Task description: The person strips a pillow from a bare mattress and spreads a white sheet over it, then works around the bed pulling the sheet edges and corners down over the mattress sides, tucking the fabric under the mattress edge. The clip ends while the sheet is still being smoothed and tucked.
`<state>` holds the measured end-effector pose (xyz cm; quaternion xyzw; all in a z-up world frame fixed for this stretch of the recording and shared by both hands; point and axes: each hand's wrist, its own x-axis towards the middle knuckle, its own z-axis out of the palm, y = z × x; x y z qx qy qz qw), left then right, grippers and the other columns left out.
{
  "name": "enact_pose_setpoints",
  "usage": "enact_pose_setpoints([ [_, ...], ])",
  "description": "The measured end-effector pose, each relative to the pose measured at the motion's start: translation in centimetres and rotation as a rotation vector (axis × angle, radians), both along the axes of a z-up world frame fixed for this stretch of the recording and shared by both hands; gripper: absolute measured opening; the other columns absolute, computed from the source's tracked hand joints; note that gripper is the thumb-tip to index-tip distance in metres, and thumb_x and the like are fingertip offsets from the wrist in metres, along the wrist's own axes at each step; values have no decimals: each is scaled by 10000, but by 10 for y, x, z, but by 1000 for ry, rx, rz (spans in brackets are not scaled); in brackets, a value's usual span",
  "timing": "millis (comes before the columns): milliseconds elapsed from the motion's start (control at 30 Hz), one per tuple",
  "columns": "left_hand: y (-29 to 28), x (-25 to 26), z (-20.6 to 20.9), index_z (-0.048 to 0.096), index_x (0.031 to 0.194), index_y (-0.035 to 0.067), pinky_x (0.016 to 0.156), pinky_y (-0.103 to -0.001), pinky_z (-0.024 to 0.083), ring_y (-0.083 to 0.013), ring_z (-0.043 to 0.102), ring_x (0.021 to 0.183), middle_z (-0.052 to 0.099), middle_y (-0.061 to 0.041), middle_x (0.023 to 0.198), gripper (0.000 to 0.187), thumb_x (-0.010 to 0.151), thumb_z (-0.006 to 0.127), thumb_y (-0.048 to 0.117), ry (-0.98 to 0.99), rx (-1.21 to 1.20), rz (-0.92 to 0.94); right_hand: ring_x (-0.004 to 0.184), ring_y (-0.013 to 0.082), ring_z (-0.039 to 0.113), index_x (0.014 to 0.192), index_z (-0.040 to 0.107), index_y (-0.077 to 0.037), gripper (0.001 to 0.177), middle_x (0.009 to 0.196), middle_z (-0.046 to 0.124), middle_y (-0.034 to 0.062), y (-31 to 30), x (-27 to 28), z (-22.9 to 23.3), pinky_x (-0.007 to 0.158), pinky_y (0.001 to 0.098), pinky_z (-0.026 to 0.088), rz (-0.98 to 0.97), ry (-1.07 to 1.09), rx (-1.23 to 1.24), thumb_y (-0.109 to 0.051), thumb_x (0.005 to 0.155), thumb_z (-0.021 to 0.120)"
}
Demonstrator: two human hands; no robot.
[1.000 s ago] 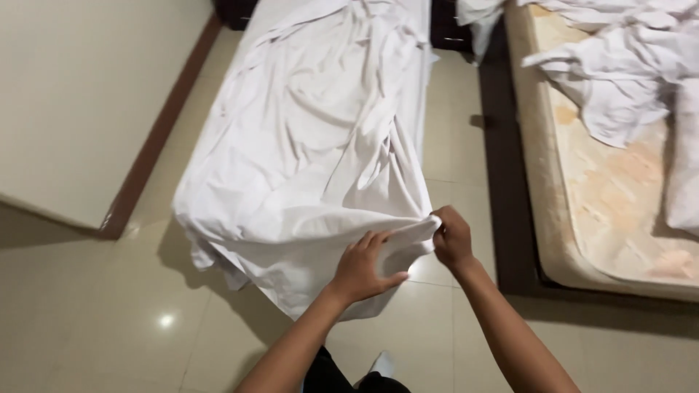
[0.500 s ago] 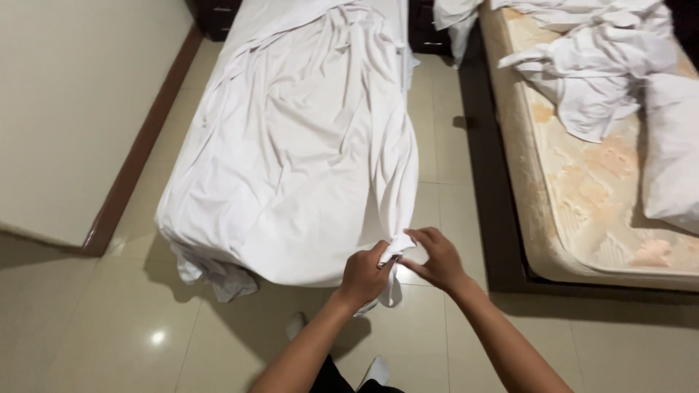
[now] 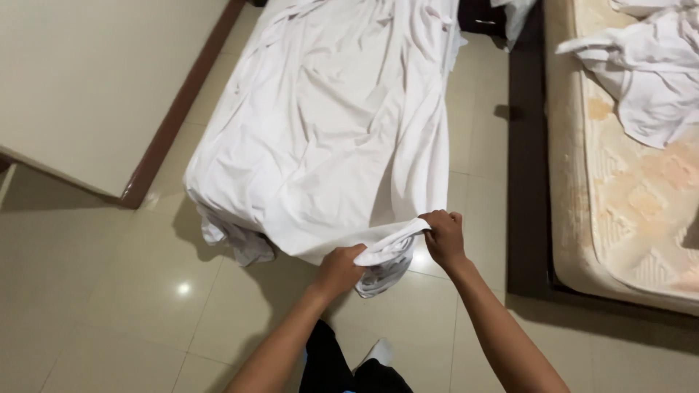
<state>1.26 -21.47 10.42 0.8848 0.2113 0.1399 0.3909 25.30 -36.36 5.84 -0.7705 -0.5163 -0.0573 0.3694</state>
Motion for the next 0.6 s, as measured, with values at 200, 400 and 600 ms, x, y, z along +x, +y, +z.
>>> enact_pose_setpoints([
  [200, -63, 65, 0, 696, 993, 100, 744, -547, 503, -440, 666, 900, 727, -197, 930, 165, 907, 618, 218, 119, -101, -162, 880, 198, 603, 933, 697, -187, 207, 866, 657, -17, -78, 37, 10, 860, 384, 309, -168, -30, 22, -5, 839, 667],
  [400, -133, 100, -74, 672, 1153, 110, 846, -516, 515, -406, 657, 1027, 708, -178, 1096, 275, 967, 644, 311, 226, -105, -495, 1035, 222, 604, 1049, 716, -159, 220, 1025, 679, 30, -203, 47, -23, 933, 411, 332, -333, -70, -178, -59, 857, 678],
  [600, -155, 114, -127, 571, 1417, 169, 989, -486, 499, -336, 576, 1238, 590, -121, 1333, 562, 889, 705, 307, 267, -58, -602, 1125, 195, 631, 1103, 749, -203, 189, 1121, 719, 2, -259, 15, -73, 1002, 419, 364, -514, 70, -435, -154, 937, 673],
])
